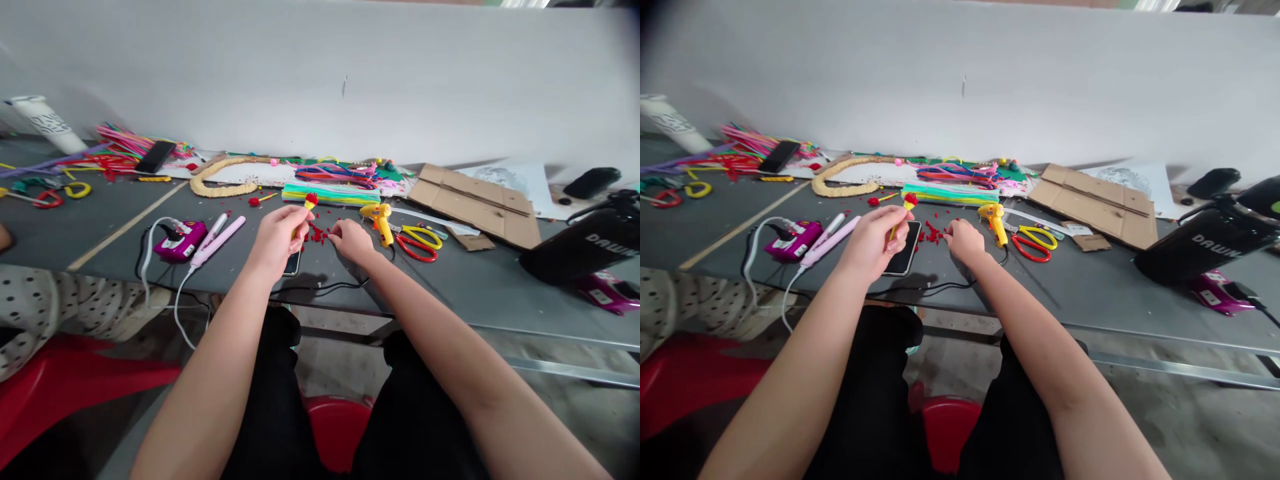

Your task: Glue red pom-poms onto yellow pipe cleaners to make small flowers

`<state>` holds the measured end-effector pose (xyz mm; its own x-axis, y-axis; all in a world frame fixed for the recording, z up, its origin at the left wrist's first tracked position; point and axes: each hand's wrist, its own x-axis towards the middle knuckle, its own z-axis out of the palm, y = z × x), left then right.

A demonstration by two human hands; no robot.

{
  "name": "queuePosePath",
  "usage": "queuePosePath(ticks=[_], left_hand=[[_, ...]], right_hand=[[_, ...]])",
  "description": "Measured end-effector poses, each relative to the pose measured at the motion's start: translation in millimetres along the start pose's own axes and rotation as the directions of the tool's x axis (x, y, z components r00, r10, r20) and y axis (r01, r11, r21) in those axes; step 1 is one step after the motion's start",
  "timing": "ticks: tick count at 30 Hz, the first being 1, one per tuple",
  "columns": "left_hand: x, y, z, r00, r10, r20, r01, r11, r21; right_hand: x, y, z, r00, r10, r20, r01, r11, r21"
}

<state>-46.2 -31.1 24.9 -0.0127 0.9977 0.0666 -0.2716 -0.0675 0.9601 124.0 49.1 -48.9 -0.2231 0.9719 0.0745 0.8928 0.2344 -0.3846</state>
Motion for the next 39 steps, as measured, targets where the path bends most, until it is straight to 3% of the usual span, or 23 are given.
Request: queuePosePath(ticks=[8,11,14,16,24,32,39], left_hand=[[3,-6,6.0,0.999,-0.039,-0.015,0.039,0.999,0.024],[6,-12,7.4,0.999,-0.025,-0.025,0.028,0.995,0.097],[10,-21,10.8,0.999,-0.017,-0.037,0.024,0.979,0.202],[12,-27,14.6,1.000,0.002,-0.029,0.005,0.968,0.252],[11,-34,30.5,0.997,-0.019,0.072,-0.008,0.932,0.362],[10,-33,36.3,0.986,-0.050,0.157,-0.013,0.927,0.375],[12,-37,38.2,0.990,0.000,0.139,-0.039,0.961,0.275]], right_hand=[[-6,8,-5,0.999,-0.049,0.014,0.049,0.999,0.020],[-13,16,-16,0.993,-0.113,-0.029,0.116,0.969,0.217],[-26,18,-31,0.982,-0.174,-0.076,0.186,0.804,0.564],[-35,16,-41,0.974,-0.209,-0.091,0.211,0.679,0.703],[-54,12,-60,0.960,-0.241,-0.142,0.243,0.464,0.852],[-58,15,-63,0.969,-0.187,-0.161,0.226,0.404,0.886],[-62,10,-68,0.977,-0.186,-0.104,0.185,0.504,0.844]])
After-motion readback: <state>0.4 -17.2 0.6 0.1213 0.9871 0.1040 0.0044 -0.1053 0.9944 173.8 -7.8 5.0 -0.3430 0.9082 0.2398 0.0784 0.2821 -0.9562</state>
